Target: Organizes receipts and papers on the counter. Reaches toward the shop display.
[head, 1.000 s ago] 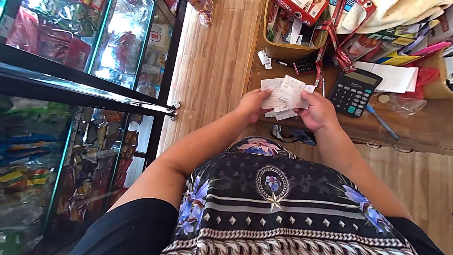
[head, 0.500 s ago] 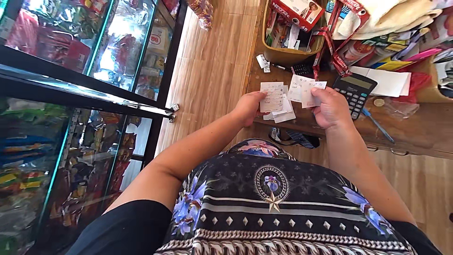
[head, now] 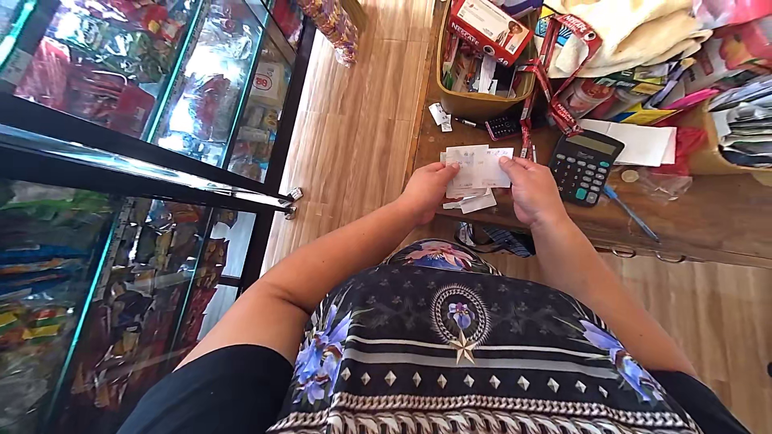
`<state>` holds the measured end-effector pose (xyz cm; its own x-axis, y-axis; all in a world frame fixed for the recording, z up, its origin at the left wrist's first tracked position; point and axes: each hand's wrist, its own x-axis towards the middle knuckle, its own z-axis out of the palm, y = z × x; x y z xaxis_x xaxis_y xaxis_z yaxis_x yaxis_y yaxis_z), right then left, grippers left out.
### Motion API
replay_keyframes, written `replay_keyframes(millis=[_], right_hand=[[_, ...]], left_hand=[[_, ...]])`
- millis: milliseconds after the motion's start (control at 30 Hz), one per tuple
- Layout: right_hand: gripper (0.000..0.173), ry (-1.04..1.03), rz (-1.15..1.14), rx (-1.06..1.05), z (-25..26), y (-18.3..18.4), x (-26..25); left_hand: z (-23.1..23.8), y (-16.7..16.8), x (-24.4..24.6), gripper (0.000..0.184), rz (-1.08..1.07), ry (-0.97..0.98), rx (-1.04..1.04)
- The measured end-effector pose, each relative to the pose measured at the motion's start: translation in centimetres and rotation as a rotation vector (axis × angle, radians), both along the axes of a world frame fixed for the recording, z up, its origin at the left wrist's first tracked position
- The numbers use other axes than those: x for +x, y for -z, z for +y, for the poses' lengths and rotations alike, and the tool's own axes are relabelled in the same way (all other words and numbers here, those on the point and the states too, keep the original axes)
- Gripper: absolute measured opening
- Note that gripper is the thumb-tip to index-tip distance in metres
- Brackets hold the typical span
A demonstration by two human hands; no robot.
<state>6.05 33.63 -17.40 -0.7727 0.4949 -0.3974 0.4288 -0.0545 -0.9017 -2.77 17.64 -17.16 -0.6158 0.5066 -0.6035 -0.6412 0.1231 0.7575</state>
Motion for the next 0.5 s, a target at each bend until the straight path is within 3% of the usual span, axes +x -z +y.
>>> replay_keyframes(millis=[100, 333, 500], right_hand=[[0.036, 0.086, 0.019, -0.045, -0.3, 0.1, -0.1], [0.011, 0.421, 0.276, -0.161, 2.4, 0.5, -0.8], [0.013, 0.336, 0.228, -0.127, 2.0, 0.1, -0.5]], left_hand=[[-0.1, 0.1, 0.1, 0.033, 0.004, -0.015, -0.009], [-0.4, 0.1, 0.0, 0.032, -0.005, -0.048, -0.012], [-0.5, 0.0, 0.0, 0.035, -0.014, -0.041, -0.021]])
